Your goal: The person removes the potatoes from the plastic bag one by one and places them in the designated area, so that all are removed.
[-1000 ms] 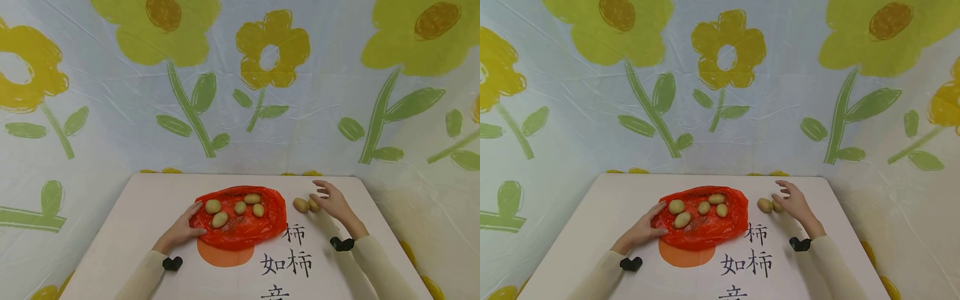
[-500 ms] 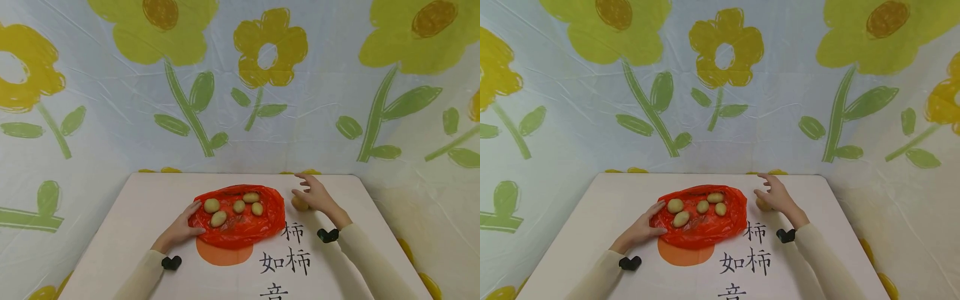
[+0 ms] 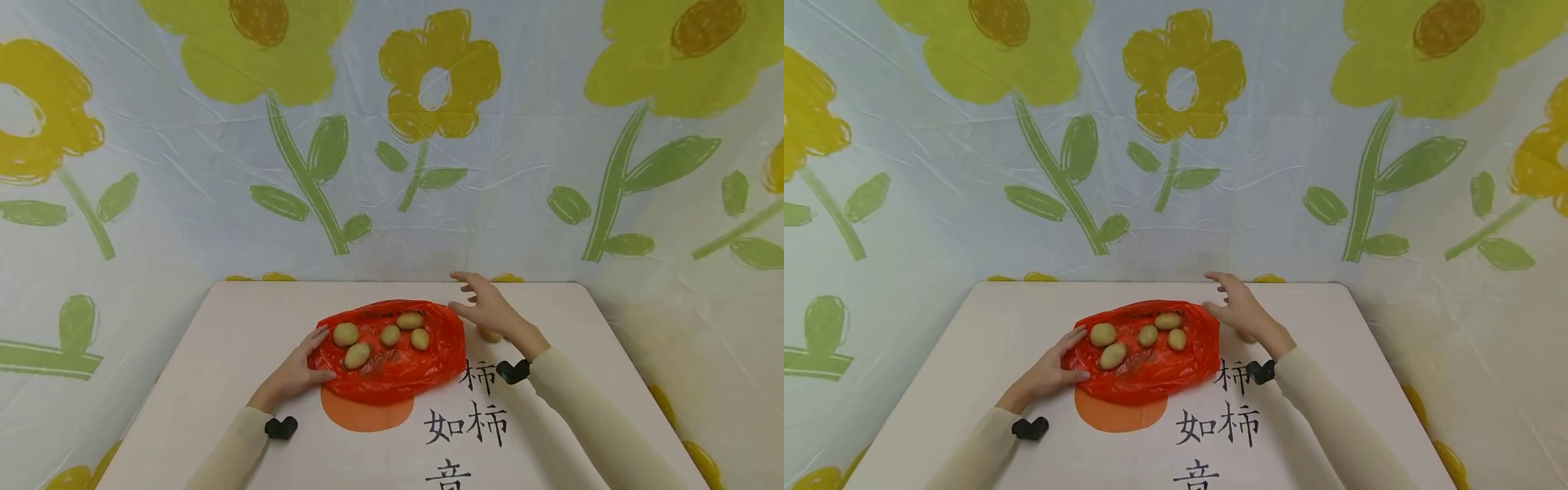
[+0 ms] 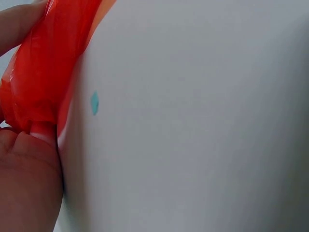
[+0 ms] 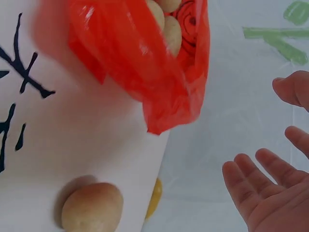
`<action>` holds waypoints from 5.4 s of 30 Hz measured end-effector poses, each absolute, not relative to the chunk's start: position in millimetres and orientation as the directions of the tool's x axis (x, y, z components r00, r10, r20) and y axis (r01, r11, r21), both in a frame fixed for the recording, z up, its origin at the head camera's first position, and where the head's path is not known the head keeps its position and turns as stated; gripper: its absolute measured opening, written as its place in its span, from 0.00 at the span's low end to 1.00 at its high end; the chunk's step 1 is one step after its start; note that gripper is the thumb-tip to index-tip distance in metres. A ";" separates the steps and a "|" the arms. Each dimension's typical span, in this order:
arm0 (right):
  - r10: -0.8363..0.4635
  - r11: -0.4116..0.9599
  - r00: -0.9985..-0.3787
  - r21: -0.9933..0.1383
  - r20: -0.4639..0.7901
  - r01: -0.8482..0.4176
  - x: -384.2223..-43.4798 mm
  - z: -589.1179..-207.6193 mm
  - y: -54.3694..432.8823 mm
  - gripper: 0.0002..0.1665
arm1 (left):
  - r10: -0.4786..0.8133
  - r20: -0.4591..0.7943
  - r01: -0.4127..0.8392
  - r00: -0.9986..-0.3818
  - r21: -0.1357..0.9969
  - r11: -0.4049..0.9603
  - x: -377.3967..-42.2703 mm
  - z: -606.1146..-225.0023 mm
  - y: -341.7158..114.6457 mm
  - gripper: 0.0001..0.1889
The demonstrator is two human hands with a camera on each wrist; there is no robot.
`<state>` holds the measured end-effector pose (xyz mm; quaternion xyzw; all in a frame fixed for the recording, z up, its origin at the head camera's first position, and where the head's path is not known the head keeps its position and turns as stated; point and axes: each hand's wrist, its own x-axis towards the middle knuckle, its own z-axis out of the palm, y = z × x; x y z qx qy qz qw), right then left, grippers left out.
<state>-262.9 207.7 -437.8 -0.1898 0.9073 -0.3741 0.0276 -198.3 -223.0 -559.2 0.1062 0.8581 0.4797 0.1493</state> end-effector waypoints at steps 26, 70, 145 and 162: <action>-0.473 0.573 -0.876 -0.723 0.093 -0.386 -272.0 -452.2 135.5 0.38 | 0.338 -0.149 0.045 -0.929 0.862 0.504 -199.8 -559.6 -224.7 0.53; -0.644 0.515 -0.763 -0.769 -0.056 -0.378 -266.7 -500.7 84.7 0.32 | 0.304 -0.184 -0.010 -0.935 0.869 0.495 -199.5 -561.2 -222.2 0.52; -0.662 0.625 -0.740 -0.633 -0.119 -0.457 -267.1 -505.0 83.4 0.23 | 0.302 -0.185 -0.009 -0.935 0.865 0.501 -198.2 -557.2 -221.1 0.54; -0.634 0.568 -0.773 -0.695 -0.027 -0.441 -260.0 -484.0 103.7 0.25 | 0.303 -0.184 -0.016 -0.935 0.877 0.481 -199.2 -560.8 -222.0 0.54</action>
